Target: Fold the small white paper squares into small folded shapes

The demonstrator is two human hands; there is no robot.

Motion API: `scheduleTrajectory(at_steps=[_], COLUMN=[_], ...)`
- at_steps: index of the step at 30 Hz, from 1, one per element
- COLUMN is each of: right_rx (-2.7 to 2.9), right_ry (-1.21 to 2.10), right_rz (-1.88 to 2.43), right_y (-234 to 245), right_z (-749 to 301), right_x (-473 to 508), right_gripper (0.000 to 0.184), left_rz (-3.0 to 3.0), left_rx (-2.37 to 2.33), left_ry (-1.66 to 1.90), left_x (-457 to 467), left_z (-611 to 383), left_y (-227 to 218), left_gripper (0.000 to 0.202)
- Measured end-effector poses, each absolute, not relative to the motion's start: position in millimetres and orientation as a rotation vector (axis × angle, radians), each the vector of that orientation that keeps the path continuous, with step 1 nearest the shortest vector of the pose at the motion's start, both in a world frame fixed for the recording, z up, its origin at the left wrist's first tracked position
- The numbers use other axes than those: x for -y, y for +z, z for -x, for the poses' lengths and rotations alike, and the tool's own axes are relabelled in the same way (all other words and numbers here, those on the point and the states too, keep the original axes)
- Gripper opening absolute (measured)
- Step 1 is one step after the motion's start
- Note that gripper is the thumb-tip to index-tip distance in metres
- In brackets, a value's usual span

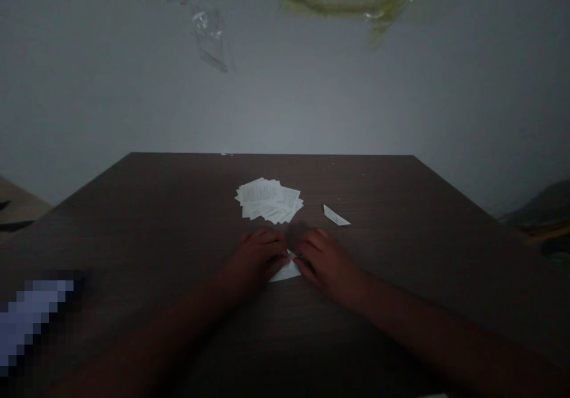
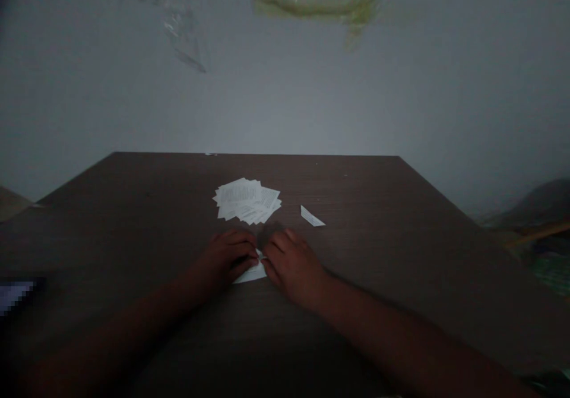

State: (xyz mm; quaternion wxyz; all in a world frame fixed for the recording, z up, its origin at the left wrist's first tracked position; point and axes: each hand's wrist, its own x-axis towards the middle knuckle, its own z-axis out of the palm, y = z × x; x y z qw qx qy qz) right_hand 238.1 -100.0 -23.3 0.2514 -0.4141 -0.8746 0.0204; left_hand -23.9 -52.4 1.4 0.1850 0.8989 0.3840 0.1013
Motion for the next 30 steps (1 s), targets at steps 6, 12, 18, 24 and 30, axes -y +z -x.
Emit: scheduleTrajectory(at_steps=[6, 12, 18, 24, 30], right_rx=[2.555, 2.609, 2.580, 2.575, 2.553], right_ry=[-0.090, -0.007, 0.029, 0.029, 0.061], right_rz=[0.948, 0.985, 0.995, 0.979, 0.980], right_y=[-15, -12, -14, -12, -12], right_z=[-230, -228, -228, -230, -230], right_x=[121, 125, 129, 129, 127], right_gripper=[0.012, 0.018, 0.021, 0.024, 0.025], left_rz=[-2.564, -2.543, -2.531, -2.426, -2.400], left_rx=[-1.104, -0.928, -0.965, -0.999, -0.877], left_ry=[0.266, 0.301, 0.258, 0.237, 0.249], left_x=[55, 45, 48, 47, 39], left_z=[19, 35, 41, 42, 59], left_y=[8, 6, 10, 13, 14], left_gripper=[0.026, 0.022, 0.029, 0.041, 0.052])
